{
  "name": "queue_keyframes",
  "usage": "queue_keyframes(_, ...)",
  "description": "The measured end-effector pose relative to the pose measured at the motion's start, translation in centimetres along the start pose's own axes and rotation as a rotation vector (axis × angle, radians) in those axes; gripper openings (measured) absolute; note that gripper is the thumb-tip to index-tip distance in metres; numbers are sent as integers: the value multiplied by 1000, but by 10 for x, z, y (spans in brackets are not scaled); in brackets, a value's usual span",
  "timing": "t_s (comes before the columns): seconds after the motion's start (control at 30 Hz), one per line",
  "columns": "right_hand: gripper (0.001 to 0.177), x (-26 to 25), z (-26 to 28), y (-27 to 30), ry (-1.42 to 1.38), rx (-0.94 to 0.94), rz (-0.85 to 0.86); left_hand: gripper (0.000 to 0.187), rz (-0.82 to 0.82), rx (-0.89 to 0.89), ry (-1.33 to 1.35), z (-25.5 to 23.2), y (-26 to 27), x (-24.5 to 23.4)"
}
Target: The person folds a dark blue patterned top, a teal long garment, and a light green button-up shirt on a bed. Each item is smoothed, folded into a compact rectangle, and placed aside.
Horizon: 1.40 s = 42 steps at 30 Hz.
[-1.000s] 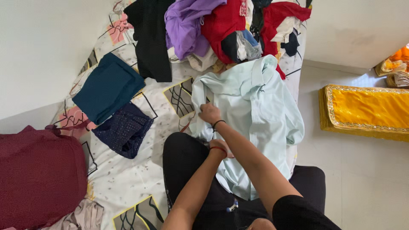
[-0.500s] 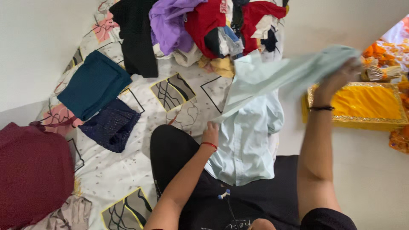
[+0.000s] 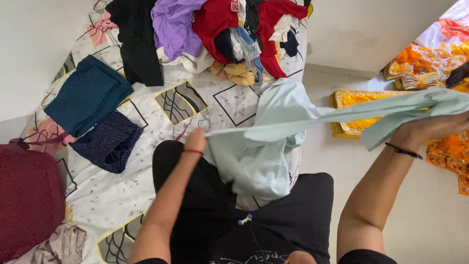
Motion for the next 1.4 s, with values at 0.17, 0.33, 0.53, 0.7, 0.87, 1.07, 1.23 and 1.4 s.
queue_keyframes(0.17, 46, -3, -4, 28, 354, -65, -80, 40, -157, -324, -77, 61, -31, -96)
queue_keyframes(0.33, 42, 38, -97, 98, 692, 314, 210, 25, -126, -365, -219, 71, -31, -139)
queue_keyframes(0.53, 119, 88, -198, 247, 1061, 478, 800, 27, 20, -477, -242, 125, -10, -95)
queue_keyframes(0.7, 106, 73, -238, 339, 1470, 691, 1297, 39, 107, -650, 346, 177, -8, -45)
queue_keyframes(0.87, 68, 64, -249, 297, 1490, 868, 1502, 72, 271, -914, 1380, 175, -22, -7)
queue_keyframes(1.07, 43, 176, -187, 94, 1086, -43, 751, 76, -148, -290, 1652, 117, -181, -119)
queue_keyframes(1.23, 63, 212, -124, 9, 808, -283, 486, 61, -351, 119, 1562, 82, -220, -244)
queue_keyframes(1.4, 44, 147, -68, 35, 557, -217, 327, 40, -459, 56, 728, 116, -163, -267)
Point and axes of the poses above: each hand's wrist, its own y-axis away from the middle knuckle, its own x-axis out of the palm, z = x × y, the point moved 10 cm from there along -y, towards the middle knuckle
